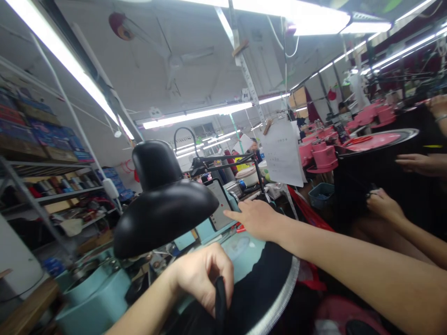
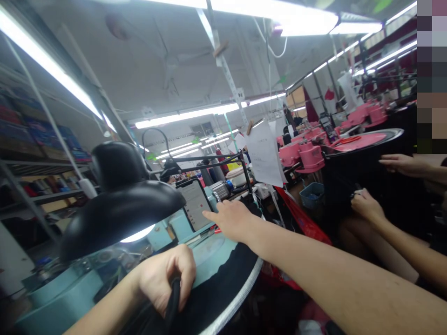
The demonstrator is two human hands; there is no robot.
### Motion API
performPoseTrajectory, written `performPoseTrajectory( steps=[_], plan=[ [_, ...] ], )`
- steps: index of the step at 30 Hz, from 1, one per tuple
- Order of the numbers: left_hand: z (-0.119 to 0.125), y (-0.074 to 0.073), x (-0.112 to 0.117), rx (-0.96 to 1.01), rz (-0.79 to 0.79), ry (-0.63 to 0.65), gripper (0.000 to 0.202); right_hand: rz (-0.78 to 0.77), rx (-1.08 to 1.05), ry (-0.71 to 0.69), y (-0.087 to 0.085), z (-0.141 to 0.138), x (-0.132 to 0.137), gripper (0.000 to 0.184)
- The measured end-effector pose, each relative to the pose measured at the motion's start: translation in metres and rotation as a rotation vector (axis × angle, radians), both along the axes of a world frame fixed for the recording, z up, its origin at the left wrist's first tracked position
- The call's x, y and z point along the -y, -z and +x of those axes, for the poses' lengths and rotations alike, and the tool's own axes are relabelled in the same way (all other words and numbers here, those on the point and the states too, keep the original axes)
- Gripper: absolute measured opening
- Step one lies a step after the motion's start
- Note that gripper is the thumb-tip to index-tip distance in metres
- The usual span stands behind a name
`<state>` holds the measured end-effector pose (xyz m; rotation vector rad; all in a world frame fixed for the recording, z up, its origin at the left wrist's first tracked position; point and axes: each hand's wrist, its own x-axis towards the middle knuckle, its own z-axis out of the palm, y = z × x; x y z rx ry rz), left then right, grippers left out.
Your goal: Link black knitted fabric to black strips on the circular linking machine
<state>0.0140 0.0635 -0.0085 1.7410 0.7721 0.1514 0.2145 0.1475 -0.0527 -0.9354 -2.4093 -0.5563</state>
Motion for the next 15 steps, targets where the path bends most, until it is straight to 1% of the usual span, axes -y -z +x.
performPoseTrajectory(
  steps=[5,15],
  plan=[
    [0.0001,0.0002,-0.0004,0.004,-0.031,-0.004,0.037,-0.009,0.003,-0.002,-0.0004,-0.0001,-0.0005,0.056],
    [-0.0009,0.0009,0.0005,-0.018,-0.010,-0.008,0.038,-0.018,0.011,-0.003,0.0000,-0.0002,-0.0010,0.056]
  ],
)
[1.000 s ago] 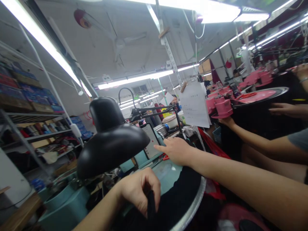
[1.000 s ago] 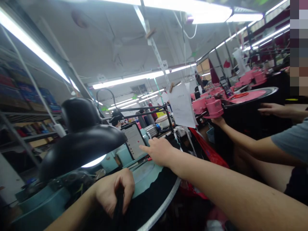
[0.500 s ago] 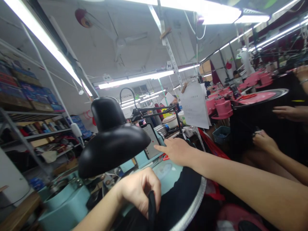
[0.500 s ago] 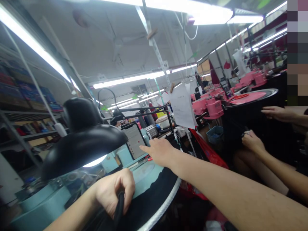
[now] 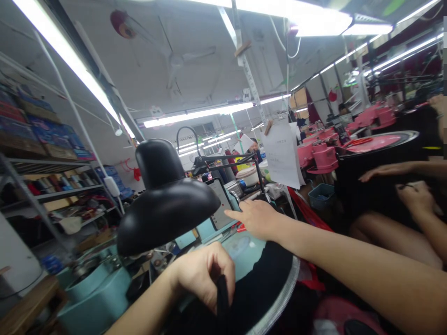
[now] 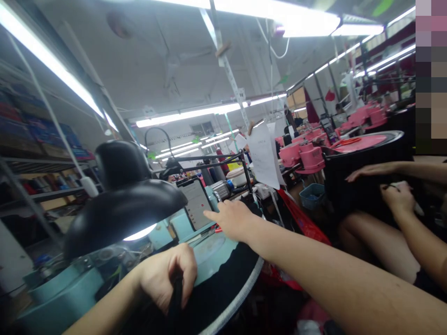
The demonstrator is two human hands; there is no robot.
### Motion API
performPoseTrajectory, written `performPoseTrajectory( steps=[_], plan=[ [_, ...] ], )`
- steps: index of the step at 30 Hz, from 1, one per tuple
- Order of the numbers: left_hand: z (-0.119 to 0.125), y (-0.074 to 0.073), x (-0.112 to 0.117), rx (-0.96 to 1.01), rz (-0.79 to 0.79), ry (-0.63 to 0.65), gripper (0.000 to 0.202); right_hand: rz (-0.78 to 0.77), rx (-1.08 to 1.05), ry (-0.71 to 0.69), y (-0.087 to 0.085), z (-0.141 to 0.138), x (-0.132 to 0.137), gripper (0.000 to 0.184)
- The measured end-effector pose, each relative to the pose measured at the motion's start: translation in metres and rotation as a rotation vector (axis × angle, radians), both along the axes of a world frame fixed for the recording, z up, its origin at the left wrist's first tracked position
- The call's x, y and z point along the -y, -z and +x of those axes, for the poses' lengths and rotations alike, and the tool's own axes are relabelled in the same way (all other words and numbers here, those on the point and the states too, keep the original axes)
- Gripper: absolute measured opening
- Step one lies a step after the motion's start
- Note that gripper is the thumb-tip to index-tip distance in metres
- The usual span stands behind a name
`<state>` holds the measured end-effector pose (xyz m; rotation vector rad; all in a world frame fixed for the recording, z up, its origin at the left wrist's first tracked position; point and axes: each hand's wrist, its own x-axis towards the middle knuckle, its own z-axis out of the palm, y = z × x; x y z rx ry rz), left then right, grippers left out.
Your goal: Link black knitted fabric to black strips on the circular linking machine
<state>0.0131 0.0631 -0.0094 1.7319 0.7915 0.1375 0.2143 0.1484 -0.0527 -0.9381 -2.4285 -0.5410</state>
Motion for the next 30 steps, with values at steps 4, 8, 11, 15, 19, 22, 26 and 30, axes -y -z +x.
performPoseTrajectory(
  steps=[4,8,11,15,19,22,26,30],
  plan=[
    [0.0007,-0.0008,0.0000,-0.006,0.007,0.002,0.037,0.009,-0.006,0.003,-0.0006,-0.0002,0.0002,0.058],
    [0.0013,-0.0017,0.0006,-0.006,-0.006,-0.005,0.035,0.032,-0.006,-0.010,-0.0011,0.0005,0.0008,0.062],
    [0.0012,-0.0014,0.0008,-0.004,0.001,0.004,0.036,0.033,-0.007,-0.007,-0.0009,0.0009,0.0010,0.060],
    [0.0004,0.0000,-0.0001,0.003,0.037,0.015,0.039,0.036,-0.010,-0.017,-0.0008,0.0008,0.0012,0.058],
    [-0.0005,0.0010,-0.0010,-0.004,0.041,0.006,0.042,0.049,-0.011,-0.045,-0.0016,-0.0003,0.0015,0.057],
    [-0.0006,0.0014,-0.0011,0.006,0.037,-0.005,0.039,0.057,-0.018,-0.067,-0.0014,-0.0010,0.0016,0.055],
    [-0.0007,0.0020,-0.0003,0.018,0.003,-0.026,0.039,0.061,-0.057,-0.086,-0.0009,-0.0009,0.0019,0.055],
    [-0.0025,0.0024,0.0004,-0.004,0.032,-0.031,0.047,0.085,-0.170,-0.089,-0.0083,-0.0009,-0.0017,0.056]
  ],
)
